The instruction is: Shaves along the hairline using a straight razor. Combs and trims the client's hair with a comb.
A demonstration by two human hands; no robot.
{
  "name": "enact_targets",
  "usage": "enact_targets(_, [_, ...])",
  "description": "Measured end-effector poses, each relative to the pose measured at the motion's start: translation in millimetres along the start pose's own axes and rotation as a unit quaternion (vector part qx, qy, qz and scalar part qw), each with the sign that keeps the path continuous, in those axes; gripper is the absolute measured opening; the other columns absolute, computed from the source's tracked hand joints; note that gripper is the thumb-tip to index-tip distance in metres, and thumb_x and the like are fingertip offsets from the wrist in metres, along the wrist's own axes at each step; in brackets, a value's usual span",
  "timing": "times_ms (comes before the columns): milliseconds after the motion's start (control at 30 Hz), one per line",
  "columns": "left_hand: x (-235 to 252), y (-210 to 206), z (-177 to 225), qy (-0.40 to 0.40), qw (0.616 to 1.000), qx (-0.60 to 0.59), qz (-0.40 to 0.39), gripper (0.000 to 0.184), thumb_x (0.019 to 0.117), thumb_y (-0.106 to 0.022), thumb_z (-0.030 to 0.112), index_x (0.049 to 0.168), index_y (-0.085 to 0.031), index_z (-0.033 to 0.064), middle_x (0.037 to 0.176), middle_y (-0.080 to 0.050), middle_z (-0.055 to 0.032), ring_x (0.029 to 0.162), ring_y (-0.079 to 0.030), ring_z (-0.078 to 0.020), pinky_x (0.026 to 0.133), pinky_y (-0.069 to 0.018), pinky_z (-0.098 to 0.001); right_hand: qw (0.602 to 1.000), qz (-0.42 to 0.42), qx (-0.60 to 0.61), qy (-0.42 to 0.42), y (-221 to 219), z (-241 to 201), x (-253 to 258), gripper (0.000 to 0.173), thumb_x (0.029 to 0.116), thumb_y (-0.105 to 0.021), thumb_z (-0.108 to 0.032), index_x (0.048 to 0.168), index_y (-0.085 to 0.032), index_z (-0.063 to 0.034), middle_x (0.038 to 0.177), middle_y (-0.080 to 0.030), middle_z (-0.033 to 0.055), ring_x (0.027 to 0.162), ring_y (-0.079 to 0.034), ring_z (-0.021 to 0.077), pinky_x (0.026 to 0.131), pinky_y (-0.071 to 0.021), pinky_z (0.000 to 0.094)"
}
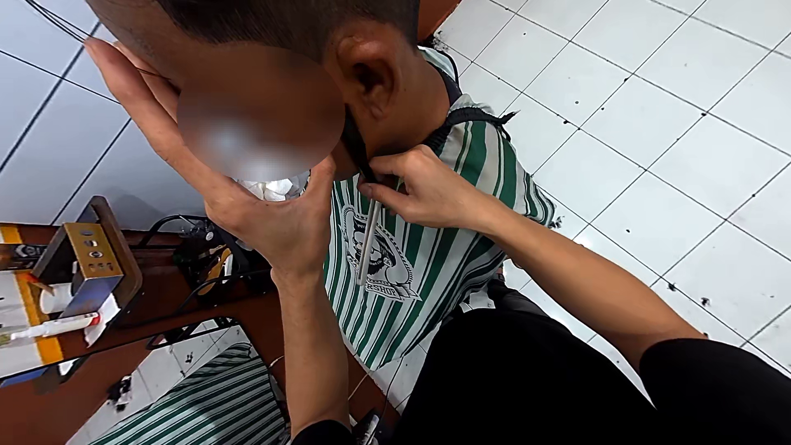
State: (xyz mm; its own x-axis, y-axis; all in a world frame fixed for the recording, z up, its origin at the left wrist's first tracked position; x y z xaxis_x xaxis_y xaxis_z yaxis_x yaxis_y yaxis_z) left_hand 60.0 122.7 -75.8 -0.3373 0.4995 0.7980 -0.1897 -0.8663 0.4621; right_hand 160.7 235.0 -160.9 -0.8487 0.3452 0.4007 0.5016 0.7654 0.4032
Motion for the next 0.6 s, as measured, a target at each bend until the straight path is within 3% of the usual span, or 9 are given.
enact_targets(100, [-0.5, -0.7, -1.4, -0.002, 1.000, 0.005, -0.002, 0.098, 0.0877, -0.080, 0.026, 0.153, -0.021, -0.0175, 0.161, -0.027, -0.0295, 0.150, -0.034, -0.0296, 0.122, -0.0341, -0.0373, 1.000, 0.007, 0.003, 0.004, 1.3, -0.8, -0.8, 0.021, 0.1031, -0.058, -0.014, 0.097, -0.072, -0.0008, 0.075, -0.067, 0.0048, 0.061, -0.064, 0.0065, 0.058, -0.0545, 0.0218])
enact_targets(200, [0.9, -1.7, 0.2, -0.001, 1.000, 0.001, -0.003, 0.098, 0.0878, -0.080, 0.026, 0.153, -0.021, -0.0175, 0.161, -0.028, -0.0289, 0.151, -0.034, -0.0293, 0.123, -0.0333, -0.0379, 1.000, -0.006, -0.018, 0.015, -3.1, -3.0, 3.2, 0.021, 0.1024, -0.057, -0.016, 0.095, -0.072, -0.0021, 0.071, -0.063, 0.0028, 0.061, -0.056, 0.0075, 0.057, -0.0442, 0.0253])
enact_targets(267, [0.3, -1.7, -0.6, -0.002, 1.000, -0.008, -0.002, 0.097, 0.0875, -0.080, 0.024, 0.153, -0.021, -0.0175, 0.161, -0.028, -0.0286, 0.150, -0.034, -0.0289, 0.122, -0.0342, -0.0372, 1.000, -0.006, -0.020, 0.019, -3.2, -3.1, 4.0, 0.021, 0.1022, -0.058, -0.015, 0.094, -0.072, -0.0018, 0.070, -0.062, 0.0023, 0.060, -0.054, 0.0070, 0.056, -0.0427, 0.0248])
enact_targets(433, [-1.8, -0.7, -1.7, -0.001, 1.000, -0.008, 0.001, 0.097, 0.0876, -0.080, 0.024, 0.153, -0.022, -0.0165, 0.162, -0.026, -0.0284, 0.150, -0.034, -0.0285, 0.122, -0.0343, -0.0370, 1.000, -0.006, 0.008, -0.008, 3.7, 0.8, -2.0, 0.022, 0.1041, -0.056, -0.015, 0.099, -0.072, -0.0003, 0.079, -0.068, 0.0055, 0.063, -0.066, 0.0064, 0.059, -0.0558, 0.0217])
enact_targets(533, [-0.7, -1.2, -0.5, 0.000, 1.000, -0.003, 0.004, 0.096, 0.0873, -0.081, 0.024, 0.153, -0.023, -0.0167, 0.162, -0.026, -0.0290, 0.150, -0.034, -0.0294, 0.122, -0.0349, -0.0369, 1.000, -0.004, 0.010, -0.004, 4.1, -0.5, -2.1, 0.021, 0.1037, -0.057, -0.015, 0.097, -0.072, -0.0004, 0.077, -0.067, 0.0047, 0.062, -0.065, 0.0060, 0.058, -0.0553, 0.0214])
enact_targets(600, [-0.5, -1.8, 0.6, 0.000, 1.000, 0.001, 0.003, 0.097, 0.0875, -0.081, 0.025, 0.153, -0.022, -0.0172, 0.162, -0.026, -0.0291, 0.150, -0.034, -0.0291, 0.122, -0.0344, -0.0369, 1.000, -0.005, 0.001, 0.005, 1.5, -2.4, -0.6, 0.021, 0.1026, -0.058, -0.015, 0.096, -0.072, -0.0010, 0.072, -0.064, 0.0033, 0.059, -0.060, 0.0058, 0.055, -0.0502, 0.0218])
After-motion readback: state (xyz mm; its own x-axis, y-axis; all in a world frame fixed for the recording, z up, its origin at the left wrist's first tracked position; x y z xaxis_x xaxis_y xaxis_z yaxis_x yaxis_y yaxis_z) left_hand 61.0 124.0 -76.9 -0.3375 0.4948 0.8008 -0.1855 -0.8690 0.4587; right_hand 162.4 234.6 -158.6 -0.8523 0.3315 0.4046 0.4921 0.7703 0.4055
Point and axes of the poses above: each hand's wrist, its own x-axis towards the middle knuckle, its own y-axis out of the back of the hand, z = x × y, the point moved 8 cm from there along x, towards the middle knuckle
